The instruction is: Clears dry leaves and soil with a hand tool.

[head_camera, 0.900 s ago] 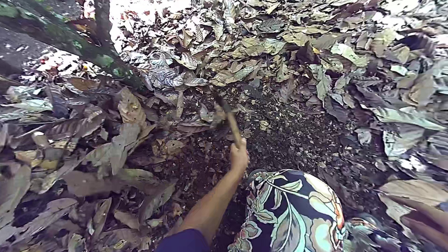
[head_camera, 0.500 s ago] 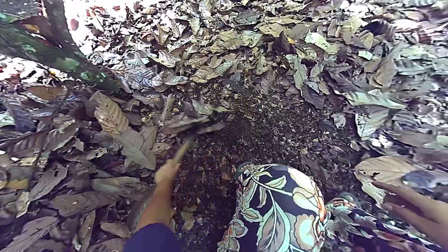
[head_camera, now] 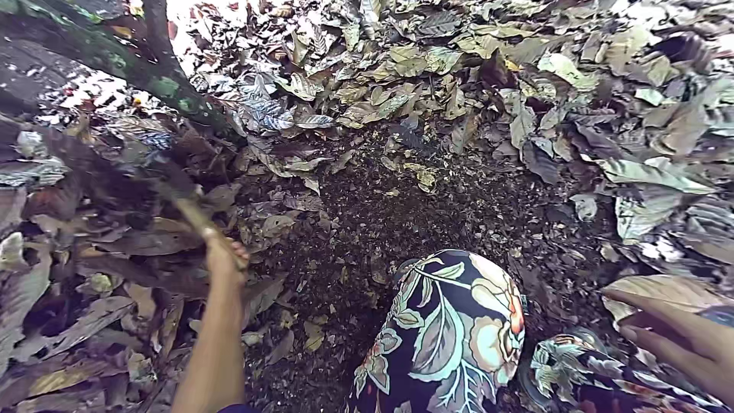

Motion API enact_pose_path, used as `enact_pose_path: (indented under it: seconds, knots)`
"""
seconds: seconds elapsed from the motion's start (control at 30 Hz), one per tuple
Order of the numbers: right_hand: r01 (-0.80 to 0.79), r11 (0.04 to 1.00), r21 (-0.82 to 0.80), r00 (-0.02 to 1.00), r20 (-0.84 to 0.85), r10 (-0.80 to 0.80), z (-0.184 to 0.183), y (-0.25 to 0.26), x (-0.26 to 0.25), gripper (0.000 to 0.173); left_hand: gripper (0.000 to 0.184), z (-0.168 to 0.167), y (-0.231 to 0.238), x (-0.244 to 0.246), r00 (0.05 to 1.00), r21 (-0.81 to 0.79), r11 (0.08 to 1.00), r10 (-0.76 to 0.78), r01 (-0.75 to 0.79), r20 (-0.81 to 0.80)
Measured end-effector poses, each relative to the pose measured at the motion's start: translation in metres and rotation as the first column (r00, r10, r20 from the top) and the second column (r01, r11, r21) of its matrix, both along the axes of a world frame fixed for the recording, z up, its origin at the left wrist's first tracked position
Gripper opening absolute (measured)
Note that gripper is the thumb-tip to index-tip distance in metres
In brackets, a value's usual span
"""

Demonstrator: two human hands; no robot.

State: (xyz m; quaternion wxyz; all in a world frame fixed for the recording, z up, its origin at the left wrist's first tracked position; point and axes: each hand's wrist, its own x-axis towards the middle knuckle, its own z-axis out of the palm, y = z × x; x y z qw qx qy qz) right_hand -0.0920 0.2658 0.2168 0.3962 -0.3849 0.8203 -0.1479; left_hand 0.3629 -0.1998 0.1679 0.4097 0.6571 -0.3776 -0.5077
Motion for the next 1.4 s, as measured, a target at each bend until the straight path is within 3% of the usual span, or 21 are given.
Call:
enact_pose_path:
  seconds: [0.07,0.13,0.2,0.3,0.33,0.37,0.4,0.47,0.57,0.67,0.73,0.8,0.9,1.0,1.13,1.2,1.27,1.33,1.4]
  knots:
    - [0.005,1.0,-0.022,1.0,-0.015,-0.005,0.0,0.004,0.0,0.052,0.057,-0.031,0.035,-0.027,0.96,0.078,0.977,-0.212,0.201,0.184]
    - [0.02,0.999,-0.03,1.0,-0.017,-0.021,-0.001,0.011,0.001,0.053,0.059,-0.063,0.068,-0.047,0.79,0.204,0.886,-0.464,0.417,0.4]
    - [0.043,0.999,-0.014,0.999,-0.006,-0.044,-0.001,0.018,0.002,0.054,0.059,-0.087,0.091,-0.059,0.509,0.371,0.753,-0.647,0.543,0.568]
    - [0.074,0.997,-0.021,0.997,-0.017,-0.074,-0.003,0.031,0.0,0.054,0.067,-0.113,0.099,-0.054,-0.069,0.672,0.505,-0.77,0.541,0.634]
    - [0.081,0.996,-0.025,0.996,-0.023,-0.082,-0.004,0.034,0.0,0.054,0.069,-0.12,0.096,-0.041,-0.187,0.722,0.463,-0.761,0.514,0.621]
    - [0.086,0.996,-0.024,0.996,-0.031,-0.086,-0.004,0.037,-0.001,0.054,0.07,-0.125,0.091,-0.021,-0.24,0.749,0.46,-0.751,0.477,0.614]
    - [0.087,0.996,-0.028,0.995,-0.037,-0.088,-0.004,0.039,-0.001,0.054,0.071,-0.127,0.084,0.003,-0.248,0.759,0.491,-0.744,0.427,0.621]
    - [0.085,0.996,-0.036,0.995,-0.045,-0.087,-0.004,0.042,-0.001,0.053,0.071,-0.115,0.063,0.05,-0.148,0.716,0.625,-0.712,0.312,0.686]
    - [0.072,0.996,-0.056,0.997,-0.035,-0.074,-0.006,0.043,0.001,0.054,0.072,-0.063,0.026,0.103,0.18,0.523,0.839,-0.543,0.15,0.82]
    - [0.062,0.995,-0.077,0.998,-0.028,-0.064,-0.004,0.038,0.002,0.054,0.077,-0.006,-0.011,0.129,0.48,0.249,0.965,-0.257,0.081,0.839]
    - [0.048,0.995,-0.087,0.998,-0.028,-0.05,-0.004,0.035,0.002,0.054,0.073,0.027,-0.024,0.125,0.68,0.028,0.998,-0.056,0.053,0.731]
    - [0.026,0.995,-0.101,0.999,-0.029,-0.029,-0.005,0.031,0.001,0.054,0.063,0.053,-0.035,0.108,0.861,-0.138,0.99,0.056,0.017,0.506]
    - [-0.019,0.991,-0.134,0.999,-0.039,0.014,-0.01,0.025,-0.002,0.054,0.062,0.075,-0.038,0.073,0.924,-0.181,0.981,0.008,0.067,0.383]
    - [-0.029,0.989,-0.142,0.999,-0.045,0.023,-0.011,0.019,-0.003,0.054,0.064,0.062,-0.019,0.01,0.827,-0.088,0.958,-0.188,0.274,0.53]
    - [-0.007,0.997,-0.074,0.999,-0.038,0.004,-0.016,0.014,-0.003,0.052,0.058,-0.018,0.01,-0.097,0.577,0.051,0.797,-0.478,0.601,0.662]
    - [0.012,1.0,-0.022,0.999,-0.039,-0.013,-0.018,0.013,-0.002,0.051,0.058,-0.056,0.03,-0.156,0.344,0.213,0.631,-0.638,0.746,0.689]
    - [0.041,0.999,0.023,0.998,-0.044,-0.04,-0.022,0.015,-0.003,0.052,0.064,-0.087,0.051,-0.216,0.026,0.395,0.399,-0.73,0.828,0.683]
    - [0.081,0.995,0.065,0.996,-0.042,-0.079,-0.024,0.018,-0.003,0.052,0.065,-0.115,0.072,-0.269,-0.244,0.493,0.165,-0.71,0.854,0.661]
    - [0.122,0.987,0.103,0.992,-0.039,-0.119,-0.023,0.018,-0.002,0.051,0.063,-0.14,0.085,-0.309,-0.419,0.548,0.004,-0.64,0.836,0.644]
